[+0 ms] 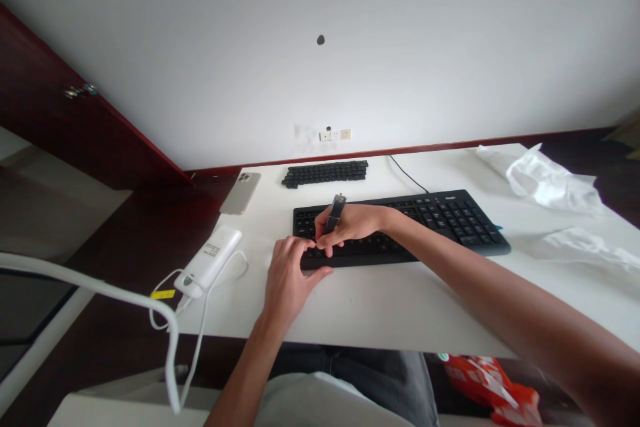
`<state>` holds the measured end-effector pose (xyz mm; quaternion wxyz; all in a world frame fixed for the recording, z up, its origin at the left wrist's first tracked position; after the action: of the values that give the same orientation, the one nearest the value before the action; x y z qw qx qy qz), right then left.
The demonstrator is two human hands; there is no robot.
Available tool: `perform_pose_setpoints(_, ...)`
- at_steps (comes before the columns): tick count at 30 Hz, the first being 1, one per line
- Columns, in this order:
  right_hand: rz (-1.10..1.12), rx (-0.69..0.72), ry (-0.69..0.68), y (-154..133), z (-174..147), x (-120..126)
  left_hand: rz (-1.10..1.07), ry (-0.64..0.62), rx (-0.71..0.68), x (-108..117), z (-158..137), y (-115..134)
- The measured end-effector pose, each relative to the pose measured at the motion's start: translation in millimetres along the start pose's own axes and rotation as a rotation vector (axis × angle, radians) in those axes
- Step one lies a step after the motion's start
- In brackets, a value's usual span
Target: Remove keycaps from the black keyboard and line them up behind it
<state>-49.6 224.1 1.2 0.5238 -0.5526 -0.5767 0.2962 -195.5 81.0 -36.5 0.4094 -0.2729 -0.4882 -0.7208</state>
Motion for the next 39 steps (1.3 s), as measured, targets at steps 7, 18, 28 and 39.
perform_pose_setpoints(7, -0.152, 0.041, 0.052, -12, 1, -8, -0.003, 0.0, 0.017, -3, -1, -3)
perform_pose_setpoints(18, -0.301, -0.003, 0.16, -29, -1, -32, -0.093, -0.044, 0.031, -1, 1, -1)
perform_pose_setpoints(28, -0.074, 0.039, -0.058, -13, 0, -21, -0.13, -0.073, 0.051, -2, 1, -3)
perform_pose_setpoints(39, -0.255, 0.01, 0.078, -27, -3, -36, -0.143, -0.037, 0.021, 0, 3, -1)
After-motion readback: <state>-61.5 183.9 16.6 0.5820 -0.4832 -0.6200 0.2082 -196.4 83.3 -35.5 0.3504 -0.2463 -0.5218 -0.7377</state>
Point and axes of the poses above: each hand's wrist, its own z-axis towards the middle knuckle, its own x-axis out of the back of the hand, y = z × x, the point moved 3 cm from there along z, towards the middle knuckle
